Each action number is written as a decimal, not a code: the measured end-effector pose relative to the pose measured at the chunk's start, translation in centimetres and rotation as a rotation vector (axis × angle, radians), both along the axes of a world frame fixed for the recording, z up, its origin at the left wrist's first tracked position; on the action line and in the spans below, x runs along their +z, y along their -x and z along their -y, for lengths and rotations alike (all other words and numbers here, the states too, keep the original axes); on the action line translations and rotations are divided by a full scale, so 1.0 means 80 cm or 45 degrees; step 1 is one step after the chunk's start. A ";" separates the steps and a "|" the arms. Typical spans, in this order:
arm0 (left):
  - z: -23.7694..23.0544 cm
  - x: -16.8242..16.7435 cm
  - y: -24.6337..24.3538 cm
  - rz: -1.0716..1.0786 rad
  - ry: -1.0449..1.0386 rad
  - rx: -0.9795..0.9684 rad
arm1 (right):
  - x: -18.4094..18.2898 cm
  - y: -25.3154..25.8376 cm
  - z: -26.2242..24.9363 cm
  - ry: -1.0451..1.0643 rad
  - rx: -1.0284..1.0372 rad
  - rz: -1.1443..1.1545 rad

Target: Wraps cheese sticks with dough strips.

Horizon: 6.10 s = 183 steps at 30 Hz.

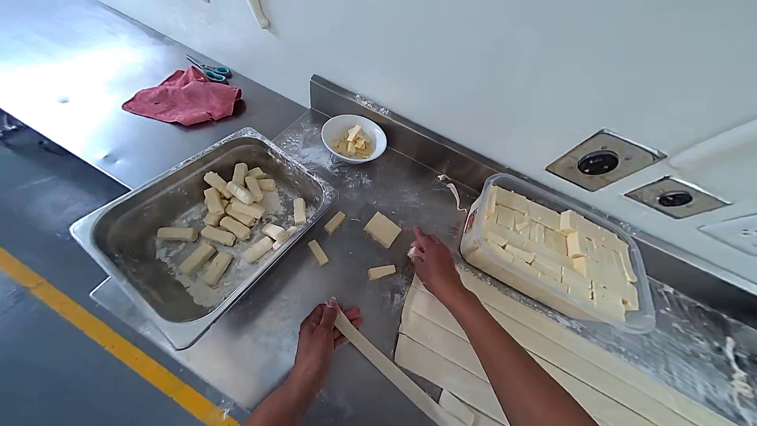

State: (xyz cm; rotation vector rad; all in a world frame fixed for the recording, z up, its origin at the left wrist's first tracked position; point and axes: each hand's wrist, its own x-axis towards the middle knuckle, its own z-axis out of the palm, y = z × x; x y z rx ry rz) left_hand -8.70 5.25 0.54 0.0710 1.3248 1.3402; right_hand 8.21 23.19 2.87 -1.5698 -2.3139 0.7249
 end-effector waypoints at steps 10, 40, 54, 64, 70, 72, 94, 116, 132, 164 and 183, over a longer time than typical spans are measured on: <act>0.004 0.019 0.017 -0.696 -0.342 -0.256 | 0.036 0.010 0.189 0.760 -0.275 -1.168; 0.054 0.019 0.067 -1.139 -0.220 -0.481 | 0.010 0.000 0.190 1.082 0.325 -0.475; 0.022 -0.035 0.093 -1.830 -0.447 -0.835 | 0.031 -0.077 0.251 0.872 0.528 -0.309; 0.027 -0.047 0.078 -2.190 -0.738 -0.943 | 0.014 -0.081 0.283 0.477 0.708 -0.471; 0.023 -0.042 0.075 -1.971 -0.609 -0.916 | 0.011 -0.071 0.284 0.444 0.764 -0.531; 0.020 -0.046 0.062 -2.000 -0.642 -0.847 | 0.010 -0.071 0.284 0.442 0.800 -0.531; 0.036 -0.045 0.048 -2.017 -0.858 -1.025 | 0.005 -0.073 0.295 0.403 0.592 -0.685; 0.029 -0.059 0.024 -2.109 -0.843 -0.883 | 0.006 -0.073 0.291 0.686 0.689 -0.619; 0.038 -0.057 0.014 -2.071 -0.944 -1.027 | -0.002 -0.079 0.293 0.702 0.639 -0.627; 0.040 -0.050 0.022 -1.886 -0.787 -1.092 | -0.015 -0.080 0.298 0.838 0.269 -0.589; 0.050 -0.055 0.000 -1.758 -0.776 -1.059 | -0.033 -0.094 0.278 1.053 -0.258 -0.638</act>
